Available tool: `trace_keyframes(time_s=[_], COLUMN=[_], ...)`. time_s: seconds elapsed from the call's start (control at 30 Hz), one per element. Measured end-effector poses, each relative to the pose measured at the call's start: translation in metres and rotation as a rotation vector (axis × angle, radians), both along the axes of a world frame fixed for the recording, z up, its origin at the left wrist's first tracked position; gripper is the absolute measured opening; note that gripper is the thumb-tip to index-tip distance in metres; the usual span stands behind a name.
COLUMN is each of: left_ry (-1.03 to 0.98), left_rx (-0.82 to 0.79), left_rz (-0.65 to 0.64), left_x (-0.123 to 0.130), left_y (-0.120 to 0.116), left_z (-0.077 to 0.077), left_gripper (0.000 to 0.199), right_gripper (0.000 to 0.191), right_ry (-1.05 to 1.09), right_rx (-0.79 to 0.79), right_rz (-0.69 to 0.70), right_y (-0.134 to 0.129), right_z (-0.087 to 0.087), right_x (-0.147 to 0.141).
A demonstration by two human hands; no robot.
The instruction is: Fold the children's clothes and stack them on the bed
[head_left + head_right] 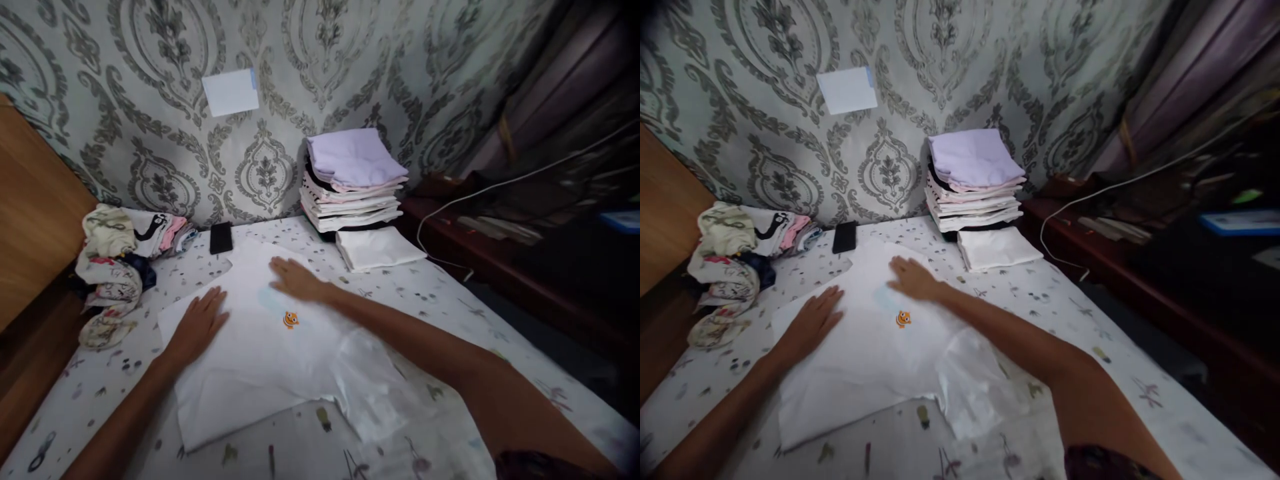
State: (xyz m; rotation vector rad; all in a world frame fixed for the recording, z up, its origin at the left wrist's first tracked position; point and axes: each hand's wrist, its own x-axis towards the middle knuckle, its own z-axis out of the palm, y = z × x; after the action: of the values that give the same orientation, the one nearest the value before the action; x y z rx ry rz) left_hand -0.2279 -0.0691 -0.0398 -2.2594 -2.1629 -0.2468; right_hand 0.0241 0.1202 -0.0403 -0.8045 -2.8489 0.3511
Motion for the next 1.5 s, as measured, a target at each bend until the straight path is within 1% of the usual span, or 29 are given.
trace_keyframes(time_s=[0.07,0.1,0.17,0.2,0.27,0.33,0.4,0.43,0.53,0.6,0.7,0.77,0.83,0.93,0.97,1.0,1.03,1.07,1.1,1.17,1.2,1.23,1.3,1.33,1.4,1.43,1.47,1.5], left_ry=[0.011,0.006,-0.039,-0.076,-0.161,-0.220,-0.244,-0.254,-0.294,-0.313,-0.328,-0.335,-0.337,-0.376,-0.403,-0.431,-0.453,-0.460,-0.447,-0.368,-0.314,-0.262,-0.197,-0.188,-0.201,-0.208,-0.206,-0.191], left_rx=[-0.021,-0.032,-0.054,-0.064,-0.078,-0.098,-0.132,-0.168,-0.342,-0.415,-0.428,-0.456,-0.519,-0.692,-0.738,-0.747,-0.707,-0.617,-0.493,-0.250,-0.177,-0.156,-0.197,-0.225,-0.253,-0.249,-0.236,-0.214], left_rz=[0.024,0.033,0.031,0.015,-0.045,-0.124,-0.153,-0.141,-0.105,-0.139,-0.226,-0.290,-0.342,-0.376,-0.373,-0.364,-0.350,-0.330,-0.311,-0.302,-0.327,-0.376,-0.519,-0.595,-0.715,-0.740,-0.733,-0.691], left_x=[-0.005,-0.006,-0.002,0.004,0.021,0.039,0.053,0.058,0.063,0.064,0.072,0.081,0.090,0.098,0.099,0.100,0.100,0.102,0.104,0.113,0.120,0.128,0.145,0.152,0.161,0.161,0.158,0.152], left_y=[-0.005,-0.009,-0.020,-0.026,-0.042,-0.060,-0.077,-0.084,-0.106,-0.119,-0.139,-0.150,-0.157,-0.157,-0.155,-0.150,-0.144,-0.137,-0.129,-0.113,-0.107,-0.102,-0.100,-0.102,-0.109,-0.112,-0.114,-0.114], left_z=[0.004,0.008,0.017,0.022,0.030,0.038,0.046,0.049,0.060,0.065,0.071,0.076,0.084,0.099,0.104,0.106,0.106,0.103,0.097,0.079,0.067,0.056,0.037,0.030,0.023,0.021,0.019,0.017], left_gripper=[0.053,0.053,0.054,0.054,0.051,0.048,0.045,0.044,0.038,0.033,0.028,0.023,0.019,0.015,0.017,0.020,0.024,0.028,0.032,0.038,0.043,0.050,0.066,0.073,0.080,0.081,0.081,0.081], right_gripper=[0.053,0.050,0.046,0.045,0.045,0.048,0.051,0.053,0.054,0.053,0.054,0.051,0.043,0.035,0.033,0.031,0.029,0.028,0.028,0.029,0.030,0.033,0.040,0.043,0.048,0.049,0.049,0.048], right_ry=[-0.051,-0.051,-0.021,0.003,0.037,0.034,0.017,0.018,0.071,0.119,0.161,0.169,0.169,0.122,0.089,0.059,0.042,0.043,0.062,0.124,0.147,0.158,0.144,0.125,0.082,0.062,0.046,0.034], right_rx=[0.021,0.039,0.066,0.067,0.039,-0.004,-0.030,-0.032,-0.023,-0.028,-0.051,-0.074,-0.139,-0.253,-0.268,-0.260,-0.226,-0.173,-0.109,0.003,0.026,0.027,0.007,-0.003,-0.013,-0.013,-0.010,-0.003], right_rz=[-0.144,-0.193,-0.272,-0.301,-0.356,-0.413,-0.458,-0.472,-0.485,-0.495,-0.539,-0.571,-0.598,-0.603,-0.590,-0.573,-0.555,-0.534,-0.507,-0.418,-0.350,-0.276,-0.141,-0.095,-0.053,-0.044,-0.036,-0.026], right_y=[0.017,0.023,0.027,0.023,0.005,-0.022,-0.053,-0.068,-0.115,-0.144,-0.181,-0.198,-0.207,-0.207,-0.205,-0.202,-0.199,-0.196,-0.193,-0.187,-0.185,-0.182,-0.176,-0.172,-0.163,-0.158,-0.152,-0.145], right_z=[0.008,0.013,0.021,0.023,0.025,0.024,0.021,0.019,0.016,0.016,0.019,0.022,0.027,0.036,0.040,0.044,0.047,0.050,0.053,0.055,0.054,0.053,0.046,0.042,0.033,0.029,0.024,0.021], right_x=[0.020,0.028,0.044,0.052,0.070,0.094,0.121,0.134,0.171,0.188,0.203,0.209,0.214,0.221,0.223,0.223,0.222,0.219,0.213,0.194,0.182,0.168,0.140,0.127,0.105,0.095,0.087,0.080])
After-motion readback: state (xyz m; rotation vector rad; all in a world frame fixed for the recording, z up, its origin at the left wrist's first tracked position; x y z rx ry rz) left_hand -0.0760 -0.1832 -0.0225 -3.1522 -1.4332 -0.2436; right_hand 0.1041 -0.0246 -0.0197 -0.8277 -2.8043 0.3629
